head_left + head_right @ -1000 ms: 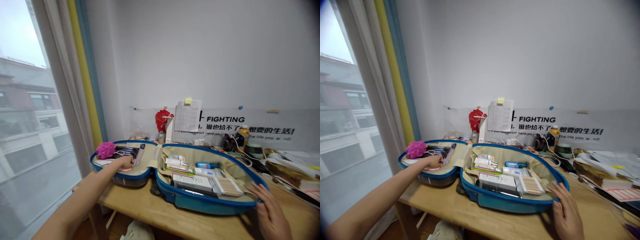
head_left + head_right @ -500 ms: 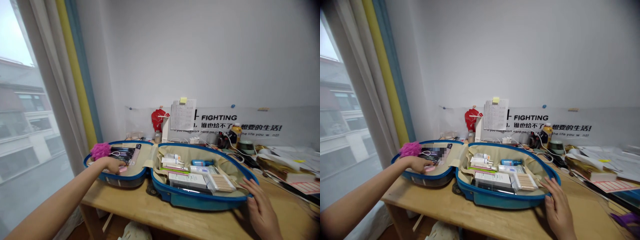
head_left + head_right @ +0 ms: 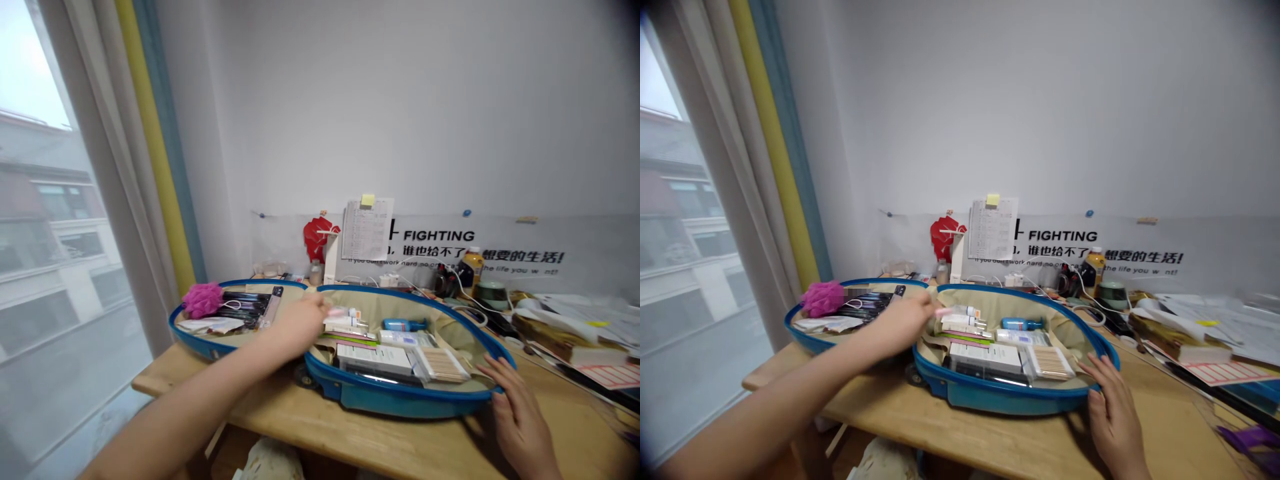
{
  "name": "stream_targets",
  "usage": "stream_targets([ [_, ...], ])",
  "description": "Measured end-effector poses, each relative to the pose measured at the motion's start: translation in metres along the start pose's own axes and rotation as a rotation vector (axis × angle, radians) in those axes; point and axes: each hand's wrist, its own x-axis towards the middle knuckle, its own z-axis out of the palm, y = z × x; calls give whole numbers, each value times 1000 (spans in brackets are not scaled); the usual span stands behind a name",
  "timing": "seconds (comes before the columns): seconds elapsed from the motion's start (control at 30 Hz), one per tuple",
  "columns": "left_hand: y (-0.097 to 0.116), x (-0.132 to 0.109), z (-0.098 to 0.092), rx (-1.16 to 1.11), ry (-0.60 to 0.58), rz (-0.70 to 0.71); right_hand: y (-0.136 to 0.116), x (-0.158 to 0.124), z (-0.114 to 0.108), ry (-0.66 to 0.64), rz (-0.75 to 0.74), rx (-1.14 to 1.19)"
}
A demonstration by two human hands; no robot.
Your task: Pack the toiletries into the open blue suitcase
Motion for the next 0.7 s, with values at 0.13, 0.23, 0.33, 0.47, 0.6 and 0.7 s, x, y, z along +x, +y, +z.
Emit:
stream_targets([
  [0.13,55,27,26,93,-115,143,2,-1,-1,-25,9,6],
  [0.23,69,42,34,74,-265,213,3,-1,-1,-21,24,25],
  [0.33,66,50,35,-16,-435,230,4,-1,0,-15,41,24],
  [0.47,46,46,36,-280,-490,325,4,0,-1,-32,23,5],
  [0.6,-5,30,34,-377,-243,181,4,0,-2,-33,3,0],
  [0.7,-67,16,33,-233,-180,-130,4,0,-2,-32,-3,-4],
])
